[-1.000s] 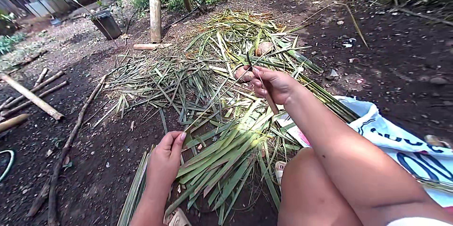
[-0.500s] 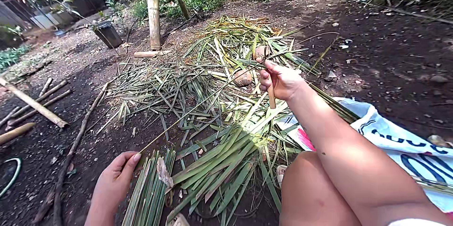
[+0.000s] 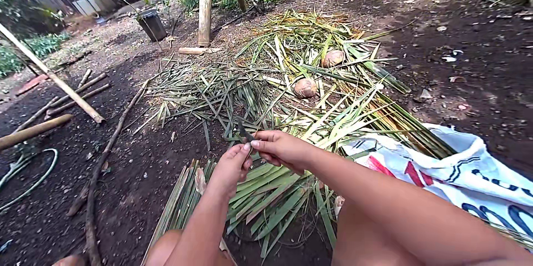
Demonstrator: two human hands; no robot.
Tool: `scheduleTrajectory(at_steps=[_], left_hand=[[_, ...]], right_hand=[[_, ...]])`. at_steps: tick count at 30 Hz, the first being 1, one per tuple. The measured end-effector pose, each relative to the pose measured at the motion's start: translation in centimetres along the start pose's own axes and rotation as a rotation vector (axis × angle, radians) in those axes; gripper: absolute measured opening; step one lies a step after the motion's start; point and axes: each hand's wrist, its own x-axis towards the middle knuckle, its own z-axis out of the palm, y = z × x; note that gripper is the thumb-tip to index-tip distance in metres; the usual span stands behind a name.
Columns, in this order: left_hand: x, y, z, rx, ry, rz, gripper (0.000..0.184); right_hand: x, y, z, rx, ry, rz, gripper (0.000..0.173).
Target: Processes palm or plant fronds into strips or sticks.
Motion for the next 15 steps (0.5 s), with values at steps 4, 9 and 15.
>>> scheduleTrajectory(at_steps=[4,9,15], left_hand=[[0.0,0.0,-0.1,-0.019,-0.058,-0.021,0.025],[-0.4,-0.1,-0.6,-0.017,-0.069,-0.020,0.025],[-0.7,-0.1,-1.8,0.014,-0.076,-0.030,0.025]], right_hand=[[-1.0,-1.1,-0.5,-0.055,0.042,0.052,0.025],[-1.5,-1.8,-0.9,-0.071,0.074,0.066,0.024],[-2.1,-3.0,-3.3,0.053,0.222,0.041,0.026]])
